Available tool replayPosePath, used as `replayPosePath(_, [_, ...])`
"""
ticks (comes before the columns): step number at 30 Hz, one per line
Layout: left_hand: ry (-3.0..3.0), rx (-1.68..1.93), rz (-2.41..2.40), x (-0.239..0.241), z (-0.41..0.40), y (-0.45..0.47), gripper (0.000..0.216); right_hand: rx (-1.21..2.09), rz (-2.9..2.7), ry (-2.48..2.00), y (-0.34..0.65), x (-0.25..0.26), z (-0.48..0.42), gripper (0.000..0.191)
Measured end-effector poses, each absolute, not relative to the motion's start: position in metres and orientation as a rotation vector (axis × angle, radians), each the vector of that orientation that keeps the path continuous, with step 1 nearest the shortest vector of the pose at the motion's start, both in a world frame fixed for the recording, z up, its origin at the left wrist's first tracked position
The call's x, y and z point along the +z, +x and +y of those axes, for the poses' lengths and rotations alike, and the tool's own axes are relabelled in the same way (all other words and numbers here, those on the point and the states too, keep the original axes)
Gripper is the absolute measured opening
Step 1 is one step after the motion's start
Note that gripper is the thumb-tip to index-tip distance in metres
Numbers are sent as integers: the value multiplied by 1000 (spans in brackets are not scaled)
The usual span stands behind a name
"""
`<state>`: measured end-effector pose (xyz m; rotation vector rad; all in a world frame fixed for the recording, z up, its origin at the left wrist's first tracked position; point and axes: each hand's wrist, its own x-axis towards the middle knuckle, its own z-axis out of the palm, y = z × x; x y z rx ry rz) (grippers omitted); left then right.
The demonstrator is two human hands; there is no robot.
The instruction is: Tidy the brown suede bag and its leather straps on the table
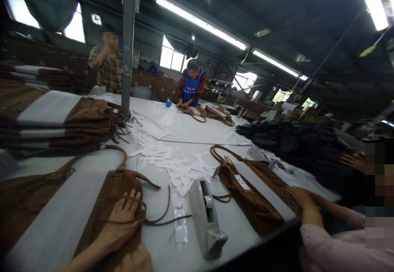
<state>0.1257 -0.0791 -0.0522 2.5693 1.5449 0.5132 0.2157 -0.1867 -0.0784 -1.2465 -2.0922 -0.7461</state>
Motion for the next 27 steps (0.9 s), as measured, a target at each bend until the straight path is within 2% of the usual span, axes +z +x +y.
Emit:
replayPosePath(4, [2566, 504, 1637, -63, -72, 129, 69, -779, -1989, -1355, 189, -73, -156, 31])
replayPosePath(9, [2576, 526, 1600, -63, -73, 130, 69, -796, -1758, -1277, 188, -75, -157, 33])
replayPosePath(14, [2540, 515, 1588, -53, -77, 126, 71, -725, -1878, -1303, 194, -64, -173, 23])
replayPosePath(17, [2594, 617, 1501, -44, -74, 126, 59, -630, -2018, -1426, 194, -48, -183, 13])
replayPosePath(19, [2700, 629, 1267, -34, -70, 130, 49, -588, -2084, -1497, 195, -40, -190, 10])
replayPosePath(22, [2743, 412, 941, -14, -65, 144, 46, -586, -2054, -1518, 195, -42, -193, 19])
replayPosePath(24, [2674, 252, 943, -1, -64, 158, 46, -627, -1994, -1454, 194, -53, -188, 29])
replayPosePath(27, [2611, 151, 952, 9, -70, 182, 45, -744, -1748, -1324, 190, -77, -172, 32])
